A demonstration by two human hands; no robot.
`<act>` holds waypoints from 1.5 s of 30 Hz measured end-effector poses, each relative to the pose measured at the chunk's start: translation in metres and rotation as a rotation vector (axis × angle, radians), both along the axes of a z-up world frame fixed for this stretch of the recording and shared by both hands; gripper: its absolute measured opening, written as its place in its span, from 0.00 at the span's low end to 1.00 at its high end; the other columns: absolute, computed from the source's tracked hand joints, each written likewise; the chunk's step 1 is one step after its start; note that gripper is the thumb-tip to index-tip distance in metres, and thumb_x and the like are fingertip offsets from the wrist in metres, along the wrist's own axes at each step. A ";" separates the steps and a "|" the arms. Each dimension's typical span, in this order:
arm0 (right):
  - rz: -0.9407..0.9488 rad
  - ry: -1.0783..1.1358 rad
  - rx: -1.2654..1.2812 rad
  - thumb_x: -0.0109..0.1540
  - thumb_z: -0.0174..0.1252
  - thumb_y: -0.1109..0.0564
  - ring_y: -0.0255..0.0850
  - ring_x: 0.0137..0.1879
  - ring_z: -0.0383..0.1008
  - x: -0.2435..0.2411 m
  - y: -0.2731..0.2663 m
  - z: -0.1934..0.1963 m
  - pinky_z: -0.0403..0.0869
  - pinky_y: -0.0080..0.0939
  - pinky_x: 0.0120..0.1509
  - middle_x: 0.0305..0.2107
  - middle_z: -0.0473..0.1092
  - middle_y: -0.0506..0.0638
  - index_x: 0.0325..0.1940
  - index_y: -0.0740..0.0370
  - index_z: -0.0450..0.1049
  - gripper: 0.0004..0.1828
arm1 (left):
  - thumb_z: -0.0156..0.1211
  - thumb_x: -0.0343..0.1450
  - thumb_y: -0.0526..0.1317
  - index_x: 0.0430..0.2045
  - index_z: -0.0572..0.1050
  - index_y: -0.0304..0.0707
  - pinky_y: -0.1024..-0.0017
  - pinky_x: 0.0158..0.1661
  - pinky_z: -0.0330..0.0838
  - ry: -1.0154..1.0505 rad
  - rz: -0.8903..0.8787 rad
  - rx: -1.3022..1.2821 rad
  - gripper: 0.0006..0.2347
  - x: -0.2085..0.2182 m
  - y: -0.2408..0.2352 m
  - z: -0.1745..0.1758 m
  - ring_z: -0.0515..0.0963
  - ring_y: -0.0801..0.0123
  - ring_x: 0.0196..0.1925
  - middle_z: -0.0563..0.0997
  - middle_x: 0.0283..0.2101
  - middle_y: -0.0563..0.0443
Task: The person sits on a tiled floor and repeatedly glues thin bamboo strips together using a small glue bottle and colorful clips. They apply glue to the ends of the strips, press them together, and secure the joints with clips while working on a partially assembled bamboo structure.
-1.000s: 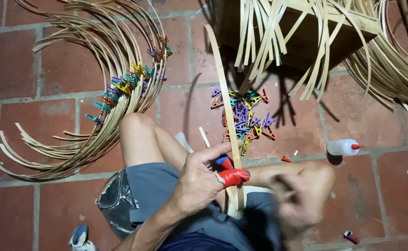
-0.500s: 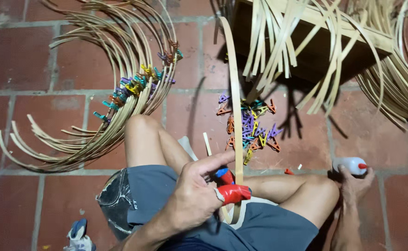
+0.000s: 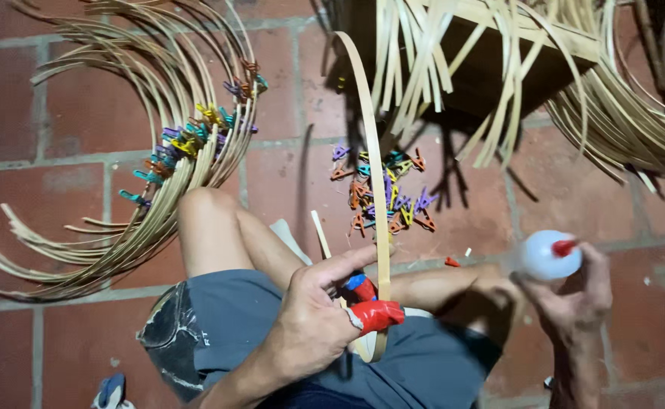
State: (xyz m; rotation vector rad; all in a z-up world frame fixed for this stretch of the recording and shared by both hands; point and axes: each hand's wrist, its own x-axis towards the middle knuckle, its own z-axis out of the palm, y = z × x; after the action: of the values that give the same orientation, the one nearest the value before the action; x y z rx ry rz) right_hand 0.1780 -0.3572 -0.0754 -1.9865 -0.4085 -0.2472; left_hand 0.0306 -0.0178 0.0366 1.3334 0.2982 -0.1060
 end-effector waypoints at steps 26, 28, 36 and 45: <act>0.478 -0.538 -0.894 0.49 0.69 0.38 0.41 0.52 0.76 -0.042 0.097 0.192 0.58 0.53 0.62 0.48 0.76 0.49 0.55 0.55 0.75 0.35 | 0.72 0.64 0.32 0.63 0.71 0.32 0.83 0.26 0.66 0.025 -0.079 -0.099 0.29 -0.001 -0.008 0.005 0.70 0.86 0.26 0.77 0.26 0.61; 0.482 -0.558 -0.927 0.49 0.68 0.38 0.42 0.51 0.76 -0.043 0.096 0.198 0.58 0.54 0.62 0.47 0.75 0.49 0.56 0.55 0.75 0.35 | 0.74 0.63 0.32 0.63 0.70 0.32 0.84 0.28 0.69 0.024 -0.057 -0.064 0.31 0.000 -0.011 0.002 0.72 0.85 0.27 0.76 0.27 0.61; 0.512 -0.675 -1.056 0.52 0.68 0.47 0.45 0.52 0.77 -0.045 0.097 0.220 0.60 0.54 0.60 0.46 0.77 0.51 0.58 0.54 0.77 0.31 | 0.75 0.61 0.33 0.61 0.74 0.33 0.84 0.29 0.69 0.030 -0.062 -0.037 0.30 0.002 -0.013 0.000 0.71 0.85 0.28 0.73 0.28 0.62; 0.298 -0.351 -0.534 0.42 0.73 0.52 0.50 0.56 0.71 -0.010 0.055 0.110 0.65 0.54 0.63 0.47 0.74 0.54 0.58 0.64 0.72 0.41 | 0.75 0.61 0.34 0.57 0.77 0.29 0.83 0.30 0.71 0.027 -0.064 -0.026 0.27 0.000 -0.002 0.001 0.73 0.84 0.28 0.75 0.27 0.60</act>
State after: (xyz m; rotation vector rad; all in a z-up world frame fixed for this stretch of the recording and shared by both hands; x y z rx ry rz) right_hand 0.1683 -0.3026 0.0351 -2.3634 -1.0782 -0.3216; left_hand 0.0305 -0.0199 0.0378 1.3166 0.2761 -0.1811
